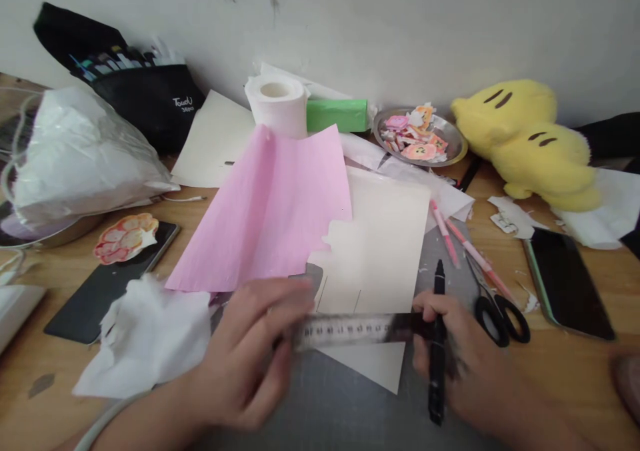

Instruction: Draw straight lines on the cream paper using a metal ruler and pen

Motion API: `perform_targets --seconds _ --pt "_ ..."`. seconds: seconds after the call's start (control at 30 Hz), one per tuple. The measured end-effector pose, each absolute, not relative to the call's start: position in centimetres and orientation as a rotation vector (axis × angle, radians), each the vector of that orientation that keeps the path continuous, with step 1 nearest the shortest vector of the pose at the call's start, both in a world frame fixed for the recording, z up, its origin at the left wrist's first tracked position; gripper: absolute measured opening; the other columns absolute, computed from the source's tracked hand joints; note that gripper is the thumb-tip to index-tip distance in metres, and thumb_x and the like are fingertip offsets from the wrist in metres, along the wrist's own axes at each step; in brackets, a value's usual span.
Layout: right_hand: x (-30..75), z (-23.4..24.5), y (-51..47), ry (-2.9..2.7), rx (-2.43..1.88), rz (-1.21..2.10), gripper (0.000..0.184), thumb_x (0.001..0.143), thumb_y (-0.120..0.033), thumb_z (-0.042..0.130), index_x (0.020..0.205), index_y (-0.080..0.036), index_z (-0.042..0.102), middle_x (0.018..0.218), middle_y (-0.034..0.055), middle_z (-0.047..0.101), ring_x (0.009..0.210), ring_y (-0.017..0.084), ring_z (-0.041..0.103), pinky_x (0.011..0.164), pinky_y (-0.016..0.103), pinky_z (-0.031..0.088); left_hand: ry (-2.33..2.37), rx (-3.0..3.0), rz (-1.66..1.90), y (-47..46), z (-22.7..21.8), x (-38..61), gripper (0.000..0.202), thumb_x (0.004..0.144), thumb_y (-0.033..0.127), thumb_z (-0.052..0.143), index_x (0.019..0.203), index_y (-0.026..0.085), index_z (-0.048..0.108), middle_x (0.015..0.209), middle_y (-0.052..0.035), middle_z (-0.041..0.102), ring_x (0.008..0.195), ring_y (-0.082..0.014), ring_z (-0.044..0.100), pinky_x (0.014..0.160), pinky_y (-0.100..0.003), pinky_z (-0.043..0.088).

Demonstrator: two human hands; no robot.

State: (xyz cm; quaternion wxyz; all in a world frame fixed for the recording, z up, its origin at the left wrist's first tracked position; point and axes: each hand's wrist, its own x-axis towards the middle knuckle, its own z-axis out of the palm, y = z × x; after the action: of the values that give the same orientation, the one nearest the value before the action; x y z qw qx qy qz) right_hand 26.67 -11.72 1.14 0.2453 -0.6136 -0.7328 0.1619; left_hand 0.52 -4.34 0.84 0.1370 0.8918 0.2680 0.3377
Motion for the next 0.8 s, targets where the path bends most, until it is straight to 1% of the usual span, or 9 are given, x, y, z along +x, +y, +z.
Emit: perform_targets --seconds 0.07,0.13,0.27,0.33,0.4,0.47,0.6,0.7,0.8 --pt "26.8 0.2 -12.6 -1.979 -1.705 0.491 0.026 0.077 -0.02 0.054 0.094 -0.022 0.034 0.08 0.0022 0.054 0.064 0.017 0.055 0.056 0.028 0.045 0.968 2.679 0.851 -3.0 0.7 0.8 0.037 0.084 0.008 0.044 0.121 0.013 0.045 0.118 -0.0147 0.054 0.106 -0.0244 0.052 0.085 -0.04 0.045" --pt "26.9 -0.5 -13.0 -1.981 -1.713 0.462 0.03 0.079 -0.026 0.058 0.094 -0.022 0.032 0.086 0.0046 0.056 0.067 0.017 0.056 0.059 0.029 0.046 0.932 2.767 0.829 -2.6 0.3 0.7 0.036 0.083 0.007 0.048 0.119 0.012 0.048 0.119 -0.0152 0.053 0.106 -0.0255 0.052 0.086 -0.041 0.045" --pt "27.0 -0.9 -12.6 -1.936 -1.772 0.417 0.024 0.084 -0.03 0.055 0.092 -0.023 0.033 0.093 0.0074 0.059 0.071 0.018 0.059 0.061 0.029 0.048 0.287 3.009 0.796 -3.4 -0.2 0.4 0.024 0.087 0.011 0.047 0.105 0.018 0.061 0.115 -0.0054 0.06 0.108 -0.0226 0.052 0.091 -0.038 0.043" --pt "26.9 -0.8 -12.4 -1.946 -1.779 0.421 0.021 0.085 -0.03 0.053 0.09 -0.023 0.034 0.091 0.0069 0.06 0.072 0.018 0.061 0.06 0.029 0.048 0.043 3.082 0.643 -3.8 -0.2 0.6 0.022 0.091 0.017 0.045 0.101 0.019 0.064 0.114 -0.0023 0.064 0.106 -0.0208 0.055 0.09 -0.035 0.044" --pt "26.7 -0.7 -12.3 -1.99 -1.752 0.409 0.016 0.086 -0.027 0.051 0.088 -0.023 0.036 0.086 0.0057 0.06 0.07 0.019 0.061 0.059 0.029 0.048 0.003 3.079 0.47 -4.2 0.0 1.2 0.022 0.092 0.026 0.047 0.104 0.019 0.064 0.118 -0.0013 0.063 0.107 -0.0197 0.056 0.092 -0.033 0.044" --pt "26.5 -0.8 -12.3 -2.059 -1.692 0.382 0.01 0.087 -0.021 0.047 0.087 -0.022 0.038 0.079 0.0041 0.059 0.067 0.018 0.06 0.059 0.029 0.047 0.018 2.995 0.349 -4.4 0.1 1.9 0.033 0.093 0.038 0.042 0.109 0.017 0.062 0.124 -0.0026 0.061 0.11 -0.0199 0.055 0.095 -0.032 0.043" --pt "26.3 -0.8 -12.1 -2.096 -1.687 0.426 0.01 0.087 -0.014 0.044 0.082 -0.021 0.042 0.069 0.0002 0.055 0.061 0.016 0.055 0.056 0.027 0.043 0.007 2.947 0.235 -5.1 0.6 2.6 0.032 0.093 0.021 0.039 0.12 0.013 0.056 0.126 -0.0046 0.059 0.111 -0.0179 0.056 0.092 -0.027 0.045" --pt "26.2 -0.7 -11.7 -2.036 -1.773 0.513 0.011 0.086 -0.016 0.048 0.078 -0.021 0.042 0.066 -0.0013 0.053 0.059 0.015 0.054 0.054 0.025 0.041 0.132 2.927 0.178 -5.7 1.1 2.8 0.033 0.092 0.017 0.037 0.119 0.013 0.056 0.126 -0.0057 0.059 0.114 -0.019 0.055 0.091 -0.028 0.047" --pt "26.0 -0.7 -11.4 -2.022 -1.766 0.526 0.011 0.087 -0.016 0.046 0.077 -0.021 0.043 0.066 -0.0011 0.053 0.061 0.015 0.053 0.056 0.025 0.041 -0.024 2.844 0.122 -6.1 1.2 3.0 0.035 0.092 0.017 0.034 0.119 0.013 0.056 0.129 -0.0044 0.057 0.115 -0.0161 0.053 0.092 -0.024 0.046"
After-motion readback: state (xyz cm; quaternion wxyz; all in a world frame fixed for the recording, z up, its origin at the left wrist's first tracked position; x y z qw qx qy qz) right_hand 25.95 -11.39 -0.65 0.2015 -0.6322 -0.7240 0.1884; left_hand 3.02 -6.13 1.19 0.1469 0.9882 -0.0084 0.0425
